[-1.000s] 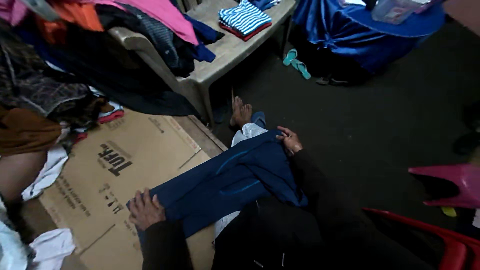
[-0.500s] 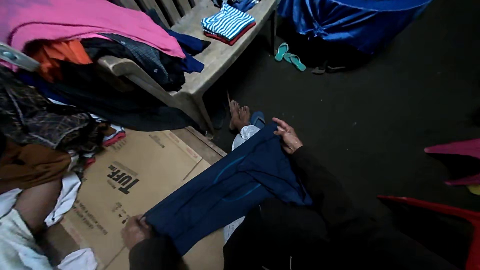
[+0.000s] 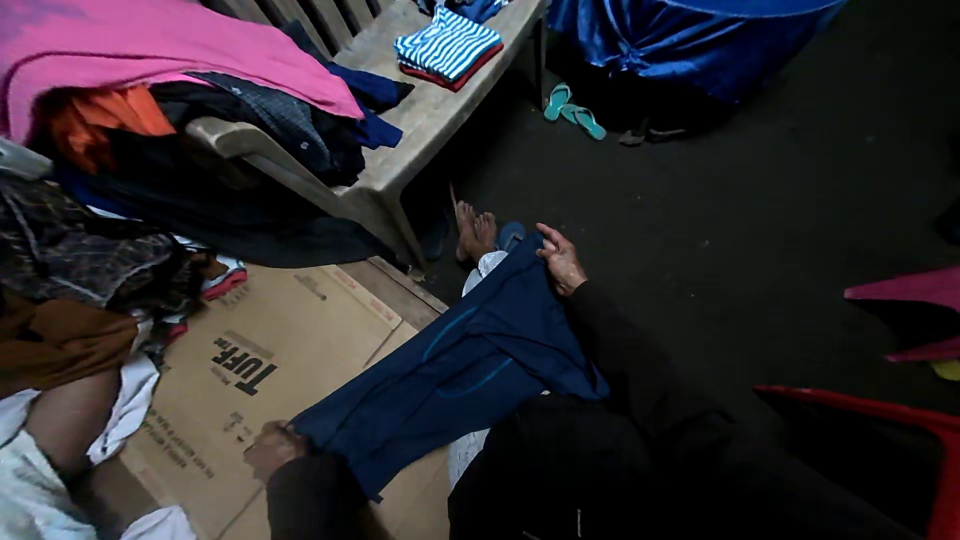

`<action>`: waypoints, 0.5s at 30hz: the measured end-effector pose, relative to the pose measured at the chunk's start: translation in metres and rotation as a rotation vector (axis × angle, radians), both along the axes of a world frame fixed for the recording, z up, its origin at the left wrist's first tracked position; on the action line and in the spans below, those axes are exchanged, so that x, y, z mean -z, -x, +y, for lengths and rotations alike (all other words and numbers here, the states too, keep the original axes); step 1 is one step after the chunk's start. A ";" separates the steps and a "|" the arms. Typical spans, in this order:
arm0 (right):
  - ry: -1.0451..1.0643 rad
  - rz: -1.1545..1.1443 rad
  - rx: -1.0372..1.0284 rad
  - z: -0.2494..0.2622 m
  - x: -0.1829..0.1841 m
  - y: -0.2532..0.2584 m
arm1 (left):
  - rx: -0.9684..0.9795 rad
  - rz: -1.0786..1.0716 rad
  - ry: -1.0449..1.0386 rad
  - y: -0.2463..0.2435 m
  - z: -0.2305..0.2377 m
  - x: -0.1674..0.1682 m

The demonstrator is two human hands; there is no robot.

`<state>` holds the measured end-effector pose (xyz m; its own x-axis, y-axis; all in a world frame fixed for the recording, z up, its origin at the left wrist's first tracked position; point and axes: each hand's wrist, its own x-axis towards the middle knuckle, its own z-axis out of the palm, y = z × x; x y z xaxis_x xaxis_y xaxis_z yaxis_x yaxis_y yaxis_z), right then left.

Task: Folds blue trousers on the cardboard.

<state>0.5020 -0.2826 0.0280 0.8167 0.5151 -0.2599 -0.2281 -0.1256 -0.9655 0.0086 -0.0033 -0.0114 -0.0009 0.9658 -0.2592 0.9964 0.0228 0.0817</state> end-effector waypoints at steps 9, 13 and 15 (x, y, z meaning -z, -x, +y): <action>0.106 0.276 -0.039 -0.026 -0.024 0.020 | 0.047 0.005 0.069 -0.005 -0.001 -0.006; -0.002 0.364 0.031 -0.039 -0.044 0.030 | 0.069 -0.027 0.074 -0.004 -0.002 -0.010; -0.068 0.357 0.032 -0.046 -0.055 0.031 | 0.090 -0.035 0.075 0.000 -0.002 -0.012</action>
<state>0.4707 -0.3289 0.0834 0.6966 0.5167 -0.4977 -0.5553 -0.0509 -0.8301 0.0085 -0.0056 0.0002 0.0949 0.9394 -0.3294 0.9913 -0.0589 0.1177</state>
